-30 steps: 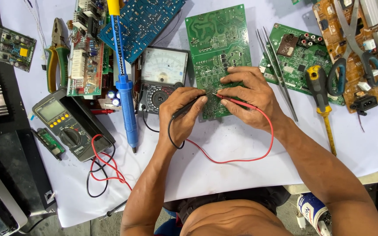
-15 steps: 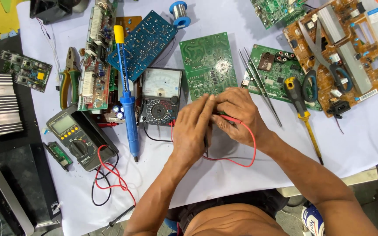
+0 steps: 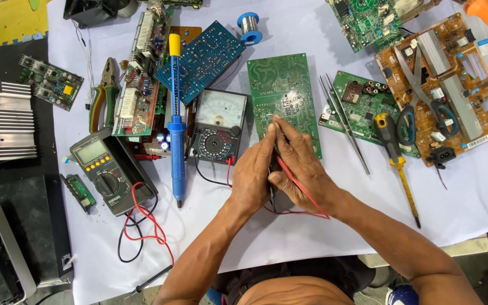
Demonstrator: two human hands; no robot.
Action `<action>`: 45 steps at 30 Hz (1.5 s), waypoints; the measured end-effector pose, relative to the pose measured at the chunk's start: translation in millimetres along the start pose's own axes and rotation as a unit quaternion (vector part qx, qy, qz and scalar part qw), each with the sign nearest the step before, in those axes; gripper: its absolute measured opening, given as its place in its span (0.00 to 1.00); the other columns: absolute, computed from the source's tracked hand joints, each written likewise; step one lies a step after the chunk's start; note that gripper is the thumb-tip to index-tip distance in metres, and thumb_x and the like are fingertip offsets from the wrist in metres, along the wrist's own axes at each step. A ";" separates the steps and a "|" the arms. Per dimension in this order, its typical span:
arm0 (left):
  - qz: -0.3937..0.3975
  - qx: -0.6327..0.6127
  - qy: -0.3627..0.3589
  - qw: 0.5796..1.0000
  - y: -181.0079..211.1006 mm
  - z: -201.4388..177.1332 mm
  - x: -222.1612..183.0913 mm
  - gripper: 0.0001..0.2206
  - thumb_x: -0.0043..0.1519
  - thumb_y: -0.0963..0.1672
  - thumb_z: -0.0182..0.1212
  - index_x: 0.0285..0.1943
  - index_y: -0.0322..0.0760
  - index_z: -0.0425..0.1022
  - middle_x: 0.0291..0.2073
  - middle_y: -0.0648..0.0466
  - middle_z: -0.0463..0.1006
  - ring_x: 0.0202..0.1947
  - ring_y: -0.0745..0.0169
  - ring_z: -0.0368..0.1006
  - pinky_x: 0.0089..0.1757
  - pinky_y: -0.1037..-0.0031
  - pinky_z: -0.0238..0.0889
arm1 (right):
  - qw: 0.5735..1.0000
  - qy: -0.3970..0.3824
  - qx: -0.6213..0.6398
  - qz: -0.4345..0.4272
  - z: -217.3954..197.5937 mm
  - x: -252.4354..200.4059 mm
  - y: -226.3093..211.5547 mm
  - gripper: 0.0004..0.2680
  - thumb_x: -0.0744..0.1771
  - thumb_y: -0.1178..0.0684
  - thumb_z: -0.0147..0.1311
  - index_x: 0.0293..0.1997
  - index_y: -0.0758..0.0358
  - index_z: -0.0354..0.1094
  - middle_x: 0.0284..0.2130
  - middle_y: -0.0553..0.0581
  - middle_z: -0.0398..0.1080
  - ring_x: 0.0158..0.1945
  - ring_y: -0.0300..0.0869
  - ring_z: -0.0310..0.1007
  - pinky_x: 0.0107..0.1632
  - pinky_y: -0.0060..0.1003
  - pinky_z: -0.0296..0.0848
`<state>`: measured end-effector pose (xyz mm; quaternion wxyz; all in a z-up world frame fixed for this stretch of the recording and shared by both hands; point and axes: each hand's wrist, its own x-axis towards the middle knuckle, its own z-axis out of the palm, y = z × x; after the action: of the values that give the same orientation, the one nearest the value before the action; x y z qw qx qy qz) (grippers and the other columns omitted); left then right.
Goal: Inspecting and testing a circuit board using a multimeter and tweezers to diagnose faults.
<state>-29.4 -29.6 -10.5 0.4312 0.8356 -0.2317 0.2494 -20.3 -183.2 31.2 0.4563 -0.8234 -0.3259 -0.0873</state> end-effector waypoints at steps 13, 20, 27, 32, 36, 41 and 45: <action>-0.102 -0.075 0.118 0.985 -13.6 -22.9 11.4 0.11 0.63 0.36 0.57 0.50 0.35 0.82 0.40 0.50 0.79 0.34 0.57 0.76 0.39 0.70 0.73 | 0.882 0.055 -0.456 0.105 -50.3 -56.0 102.1 0.12 0.67 0.55 0.63 0.57 0.62 0.72 0.41 0.56 0.63 0.42 0.50 0.72 0.44 0.41 0.71; -0.002 0.034 0.092 0.995 -4.0 -17.4 10.6 0.23 0.64 0.37 0.61 0.70 0.27 0.65 0.33 0.50 0.77 0.26 0.55 0.71 0.30 0.68 0.69 | 0.976 0.103 -0.004 0.194 -55.1 -36.3 48.9 0.13 0.68 0.65 0.59 0.59 0.69 0.69 0.38 0.59 0.65 0.36 0.47 0.72 0.33 0.36 0.78; 0.088 0.143 0.045 0.985 -3.2 -22.4 19.2 0.14 0.66 0.42 0.62 0.59 0.32 0.78 0.33 0.50 0.76 0.27 0.55 0.70 0.29 0.70 0.67 | 0.767 0.027 0.546 0.337 -33.8 -3.0 7.5 0.11 0.65 0.67 0.53 0.52 0.78 0.69 0.39 0.66 0.70 0.39 0.49 0.77 0.28 0.35 0.80; 0.068 0.134 0.088 0.985 -5.4 -20.6 17.9 0.10 0.67 0.44 0.61 0.52 0.34 0.80 0.31 0.53 0.75 0.26 0.56 0.69 0.30 0.72 0.68 | 0.677 -0.012 0.668 0.309 -21.8 -4.7 29.4 0.15 0.67 0.60 0.48 0.56 0.82 0.65 0.42 0.73 0.72 0.43 0.52 0.79 0.36 0.37 0.82; 0.044 0.098 0.112 0.988 -4.1 -12.2 15.7 0.07 0.65 0.44 0.63 0.46 0.35 0.81 0.29 0.55 0.75 0.26 0.56 0.72 0.29 0.72 0.69 | 0.822 0.014 0.548 0.154 -4.9 -7.1 46.1 0.20 0.62 0.68 0.57 0.61 0.84 0.60 0.42 0.67 0.64 0.47 0.53 0.74 0.49 0.49 0.82; 0.027 0.078 0.097 0.992 7.6 -7.5 24.8 0.09 0.67 0.42 0.60 0.51 0.33 0.80 0.30 0.51 0.76 0.27 0.53 0.73 0.31 0.70 0.70 | 0.983 0.124 0.131 -0.025 -12.1 0.9 51.2 0.08 0.67 0.53 0.62 0.40 0.69 0.71 0.32 0.59 0.69 0.36 0.46 0.71 0.43 0.41 0.80; -0.042 0.138 0.097 0.985 -11.1 -15.8 16.4 0.08 0.67 0.41 0.59 0.51 0.35 0.81 0.29 0.52 0.75 0.26 0.54 0.74 0.30 0.72 0.69 | 0.983 0.168 0.038 -0.056 -31.9 -2.7 89.8 0.08 0.70 0.54 0.58 0.39 0.68 0.67 0.29 0.60 0.68 0.28 0.46 0.69 0.33 0.37 0.72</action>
<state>-13.5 -13.5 0.9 0.3428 0.8677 -0.1165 0.3406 37.9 -243.6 -14.2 0.5301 -0.7594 -0.2931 -0.2375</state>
